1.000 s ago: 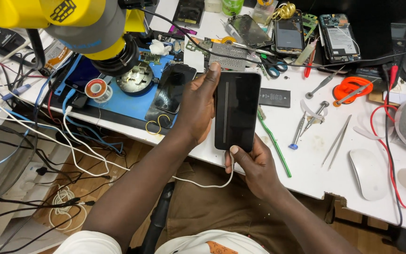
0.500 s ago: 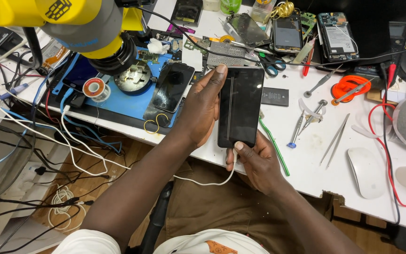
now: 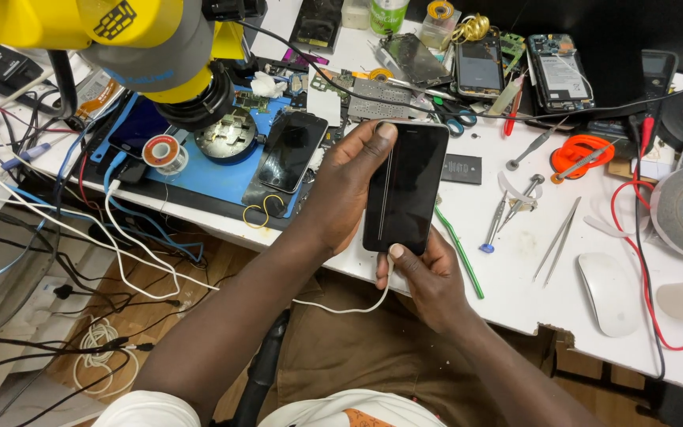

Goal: Cleaning adhesive and debris from a mobile phone frame using a brush and a small tool.

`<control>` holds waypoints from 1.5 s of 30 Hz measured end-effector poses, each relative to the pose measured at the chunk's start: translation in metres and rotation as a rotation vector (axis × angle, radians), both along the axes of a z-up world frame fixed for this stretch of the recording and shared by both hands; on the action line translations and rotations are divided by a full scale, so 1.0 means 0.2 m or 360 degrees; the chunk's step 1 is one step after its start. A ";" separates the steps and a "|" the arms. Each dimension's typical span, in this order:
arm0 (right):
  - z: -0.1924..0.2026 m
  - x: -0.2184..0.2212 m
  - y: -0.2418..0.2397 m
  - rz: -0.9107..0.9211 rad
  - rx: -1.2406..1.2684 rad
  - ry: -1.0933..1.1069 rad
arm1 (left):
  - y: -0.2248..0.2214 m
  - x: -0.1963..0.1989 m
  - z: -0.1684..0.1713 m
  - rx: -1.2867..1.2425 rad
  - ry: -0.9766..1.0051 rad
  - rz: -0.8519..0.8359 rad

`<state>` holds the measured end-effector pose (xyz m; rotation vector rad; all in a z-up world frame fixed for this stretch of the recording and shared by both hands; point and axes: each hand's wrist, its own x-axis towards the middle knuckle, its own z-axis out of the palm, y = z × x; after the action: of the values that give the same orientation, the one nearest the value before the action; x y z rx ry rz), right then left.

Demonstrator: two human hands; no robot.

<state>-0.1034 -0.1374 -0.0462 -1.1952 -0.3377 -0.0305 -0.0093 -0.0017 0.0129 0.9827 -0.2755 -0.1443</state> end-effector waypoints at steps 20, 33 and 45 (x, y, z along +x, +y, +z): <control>0.30 -0.19 0.03 -0.0080 -0.0136 0.0165 | -0.04 -0.20 0.34 -0.0309 0.0860 0.0242; 0.37 -0.30 0.08 -0.0213 -0.0621 0.0197 | -0.01 -0.18 0.12 -0.1153 0.0133 -0.0933; 0.33 -0.27 0.08 -0.0290 -0.0325 0.0218 | 0.00 -0.17 0.18 -0.0828 0.0101 -0.0529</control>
<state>-0.1583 -0.1213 0.0196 -1.4202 -0.1122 -0.0735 -0.0434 -0.0014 0.0490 0.4101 -0.3933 -0.3852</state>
